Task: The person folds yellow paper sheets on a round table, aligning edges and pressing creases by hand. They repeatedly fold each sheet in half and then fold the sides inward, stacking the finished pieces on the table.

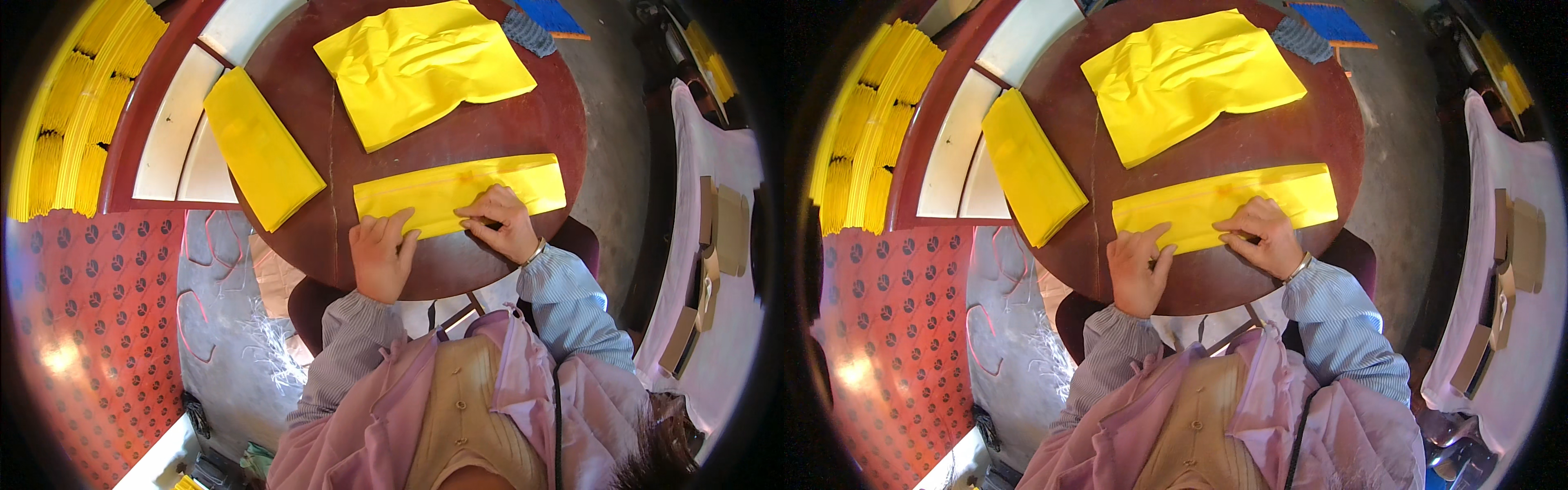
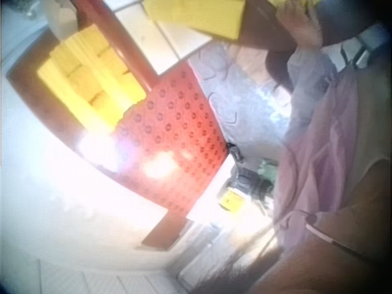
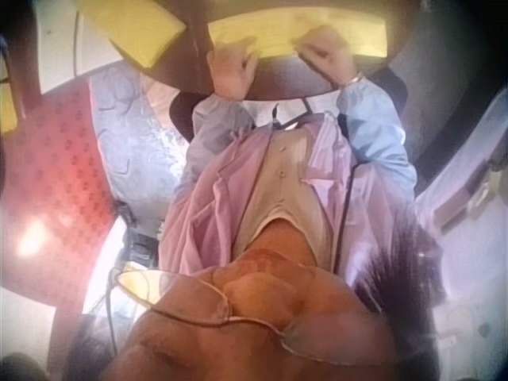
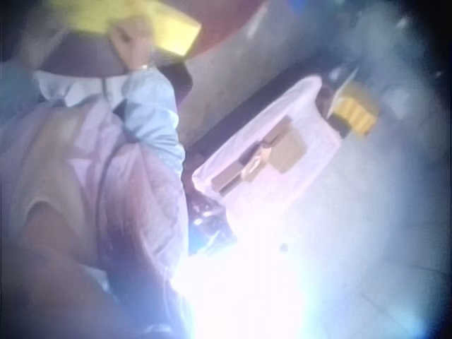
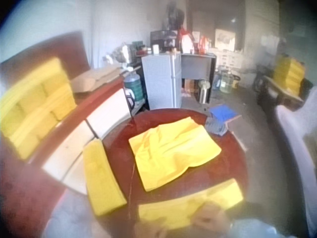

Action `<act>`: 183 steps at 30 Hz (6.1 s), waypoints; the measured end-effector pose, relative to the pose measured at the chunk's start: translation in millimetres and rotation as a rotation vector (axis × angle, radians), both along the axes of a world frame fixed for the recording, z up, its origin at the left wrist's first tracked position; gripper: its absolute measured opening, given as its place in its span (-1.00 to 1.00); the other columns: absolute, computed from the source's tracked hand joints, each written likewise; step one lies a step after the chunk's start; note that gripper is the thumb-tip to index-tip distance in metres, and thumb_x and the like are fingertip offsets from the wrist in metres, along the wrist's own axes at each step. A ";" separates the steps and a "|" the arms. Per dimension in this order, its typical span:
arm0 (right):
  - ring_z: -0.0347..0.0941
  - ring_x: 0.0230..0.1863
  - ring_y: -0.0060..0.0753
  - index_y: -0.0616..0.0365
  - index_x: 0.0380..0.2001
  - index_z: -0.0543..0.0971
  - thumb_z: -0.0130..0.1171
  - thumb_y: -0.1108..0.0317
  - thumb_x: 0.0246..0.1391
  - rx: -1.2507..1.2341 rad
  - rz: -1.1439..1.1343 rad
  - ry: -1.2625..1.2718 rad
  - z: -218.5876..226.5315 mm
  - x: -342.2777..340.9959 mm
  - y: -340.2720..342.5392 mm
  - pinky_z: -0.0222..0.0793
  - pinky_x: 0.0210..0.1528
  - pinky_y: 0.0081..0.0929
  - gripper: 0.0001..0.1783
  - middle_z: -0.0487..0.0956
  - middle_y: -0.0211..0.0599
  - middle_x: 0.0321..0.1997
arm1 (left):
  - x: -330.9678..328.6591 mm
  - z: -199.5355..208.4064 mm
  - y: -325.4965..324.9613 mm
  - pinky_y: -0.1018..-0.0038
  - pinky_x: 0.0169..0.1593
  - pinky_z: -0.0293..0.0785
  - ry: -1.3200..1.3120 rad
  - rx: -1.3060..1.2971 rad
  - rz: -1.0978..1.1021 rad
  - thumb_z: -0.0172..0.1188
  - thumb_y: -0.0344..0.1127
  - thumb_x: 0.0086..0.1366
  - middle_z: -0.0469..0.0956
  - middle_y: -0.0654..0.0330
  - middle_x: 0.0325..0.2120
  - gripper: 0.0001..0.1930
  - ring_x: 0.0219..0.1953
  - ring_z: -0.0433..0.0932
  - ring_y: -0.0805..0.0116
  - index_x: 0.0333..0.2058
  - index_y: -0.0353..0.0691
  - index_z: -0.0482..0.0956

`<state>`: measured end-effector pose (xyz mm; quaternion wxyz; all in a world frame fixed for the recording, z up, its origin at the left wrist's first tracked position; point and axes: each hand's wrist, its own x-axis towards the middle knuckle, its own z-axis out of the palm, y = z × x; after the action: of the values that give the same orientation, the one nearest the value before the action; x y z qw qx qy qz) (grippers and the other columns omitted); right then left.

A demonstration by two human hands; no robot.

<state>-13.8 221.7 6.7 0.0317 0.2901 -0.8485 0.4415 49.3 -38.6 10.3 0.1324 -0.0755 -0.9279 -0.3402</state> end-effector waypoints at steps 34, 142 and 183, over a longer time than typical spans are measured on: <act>0.56 -0.44 -0.29 0.11 -0.37 0.70 0.49 0.35 0.06 0.218 -0.396 0.075 18.3 12.4 59.8 0.45 -0.27 -0.33 -0.86 0.63 -0.30 -0.45 | -3.1 -0.6 28.6 0.11 0.18 0.43 0.151 -0.011 -0.102 0.42 -0.51 0.12 0.61 0.08 -0.16 -0.70 0.08 0.53 -0.04 -0.13 -0.17 0.68; 0.52 -0.12 -0.09 0.04 -0.15 0.67 0.28 0.53 -0.09 0.294 -0.142 0.289 30.5 25.0 43.7 0.41 -0.07 -0.20 -0.65 0.61 -0.31 -0.17 | 15.1 3.4 37.3 0.17 0.09 0.41 0.141 -0.103 -0.022 0.39 -0.46 0.17 0.62 0.19 -0.14 -0.72 -0.02 0.55 0.07 -0.12 -0.13 0.69; 0.59 -0.39 -0.08 0.10 -0.50 0.60 0.43 0.24 0.01 0.360 -0.699 -0.131 19.6 24.4 114.9 0.49 -0.31 -0.17 -0.77 0.63 -0.24 -0.46 | -28.4 12.9 65.1 0.21 0.03 0.51 -0.021 -0.234 -0.483 0.09 -0.58 0.22 0.55 0.15 0.29 -0.34 -0.04 0.57 0.05 0.32 -0.02 0.56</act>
<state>10.6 336.7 26.3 0.0746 -0.0440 -0.9601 0.2658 21.0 26.4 23.1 0.0283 -0.3059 -0.9173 -0.2532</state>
